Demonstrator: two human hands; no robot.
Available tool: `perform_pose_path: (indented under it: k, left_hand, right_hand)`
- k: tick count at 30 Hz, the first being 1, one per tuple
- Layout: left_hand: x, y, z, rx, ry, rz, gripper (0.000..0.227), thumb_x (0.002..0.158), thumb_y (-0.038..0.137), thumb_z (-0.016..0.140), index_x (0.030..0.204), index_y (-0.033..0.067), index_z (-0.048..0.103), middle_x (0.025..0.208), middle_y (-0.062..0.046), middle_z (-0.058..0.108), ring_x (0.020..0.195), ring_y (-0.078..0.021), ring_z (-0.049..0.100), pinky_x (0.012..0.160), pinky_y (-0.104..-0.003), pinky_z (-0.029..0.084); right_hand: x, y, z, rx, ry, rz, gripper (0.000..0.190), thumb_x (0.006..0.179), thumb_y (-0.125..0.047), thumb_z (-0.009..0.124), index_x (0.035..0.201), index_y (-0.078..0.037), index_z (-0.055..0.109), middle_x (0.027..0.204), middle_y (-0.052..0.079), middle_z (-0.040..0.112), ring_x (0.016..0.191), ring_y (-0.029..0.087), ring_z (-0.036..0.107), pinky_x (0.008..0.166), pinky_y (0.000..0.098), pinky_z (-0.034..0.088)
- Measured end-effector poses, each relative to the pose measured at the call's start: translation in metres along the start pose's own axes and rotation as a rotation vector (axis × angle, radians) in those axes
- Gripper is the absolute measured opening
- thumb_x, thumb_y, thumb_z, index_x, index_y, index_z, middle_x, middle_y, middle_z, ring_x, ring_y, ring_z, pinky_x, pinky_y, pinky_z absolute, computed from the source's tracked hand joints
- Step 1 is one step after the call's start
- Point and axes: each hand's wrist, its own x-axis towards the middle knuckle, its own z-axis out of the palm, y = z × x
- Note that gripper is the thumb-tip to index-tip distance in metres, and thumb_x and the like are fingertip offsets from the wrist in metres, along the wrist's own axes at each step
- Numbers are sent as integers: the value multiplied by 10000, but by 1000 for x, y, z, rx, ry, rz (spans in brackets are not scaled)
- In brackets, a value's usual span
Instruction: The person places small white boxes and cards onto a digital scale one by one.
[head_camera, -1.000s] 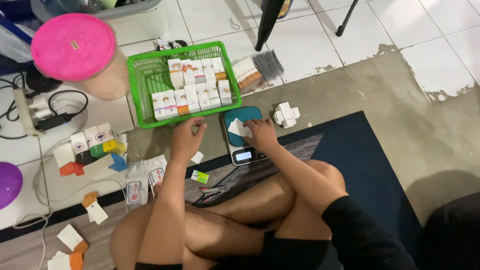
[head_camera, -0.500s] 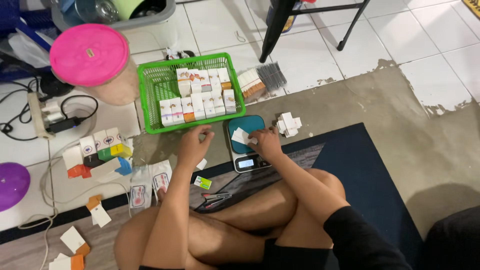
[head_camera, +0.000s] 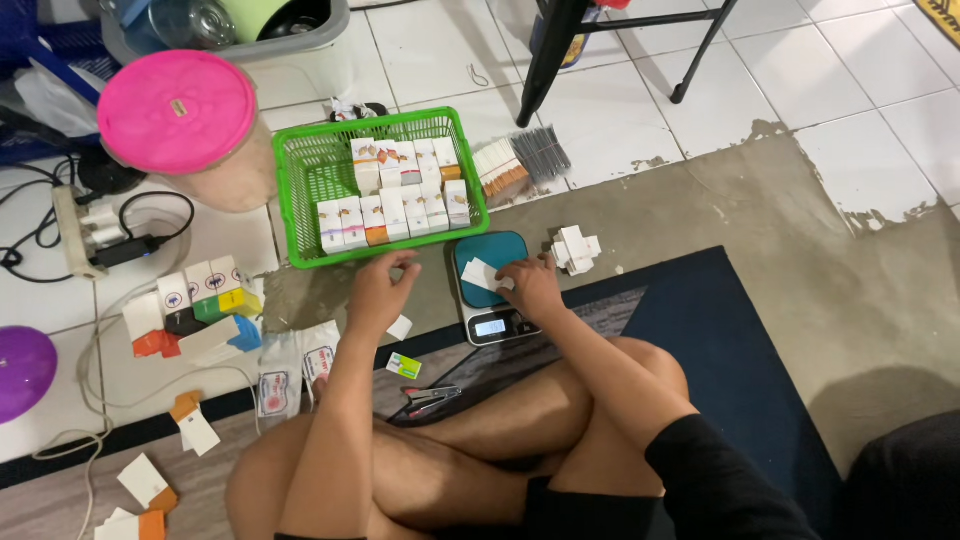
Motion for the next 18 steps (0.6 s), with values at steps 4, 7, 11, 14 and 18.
perform_pose_path:
  k: [4, 7, 11, 14, 18]
  left_hand:
    - [0, 4, -4, -21, -3, -17, 284, 953, 371, 706, 1191, 225, 757, 1080, -65, 768, 834, -299, 736, 758, -419, 576]
    - [-1, 7, -7, -10, -18, -29, 294, 969, 362, 696, 1218, 214, 747, 1097, -68, 763, 848, -295, 735, 768, -420, 574]
    - [2, 0, -5, 31, -52, -24, 310, 977, 370, 674, 1228, 199, 736, 1114, -81, 759, 888, -326, 738, 808, -450, 576]
    - [3, -1, -3, 38, -67, -22, 314, 976, 375, 670, 1225, 196, 735, 1113, -86, 758, 906, -341, 738, 826, -465, 575]
    - [4, 3, -8, 42, -83, -22, 325, 977, 384, 670, 1235, 194, 729, 1125, -87, 754, 936, -345, 735, 849, -472, 575]
  right_hand:
    - [0, 5, 7, 3, -16, 8, 258, 825, -231, 862, 1054, -240, 743, 1041, 34, 759, 1108, 264, 714, 1140, 599, 341]
    - [3, 6, 9, -13, -25, 8, 306, 797, -244, 872, 1066, -244, 728, 1072, 29, 750, 1123, 255, 701, 1149, 597, 317]
    - [4, 11, 12, 24, -51, 44, 267, 829, -249, 861, 1070, -245, 746, 1078, 19, 753, 1147, 245, 693, 1173, 612, 290]
    - [1, 13, 11, 50, -58, 61, 229, 859, -231, 846, 1071, -250, 762, 1069, 4, 765, 1154, 237, 694, 1183, 627, 286]
    - [1, 7, 3, 65, -58, 58, 148, 927, -201, 782, 1072, -233, 771, 1047, -2, 778, 1145, 226, 700, 1186, 621, 302]
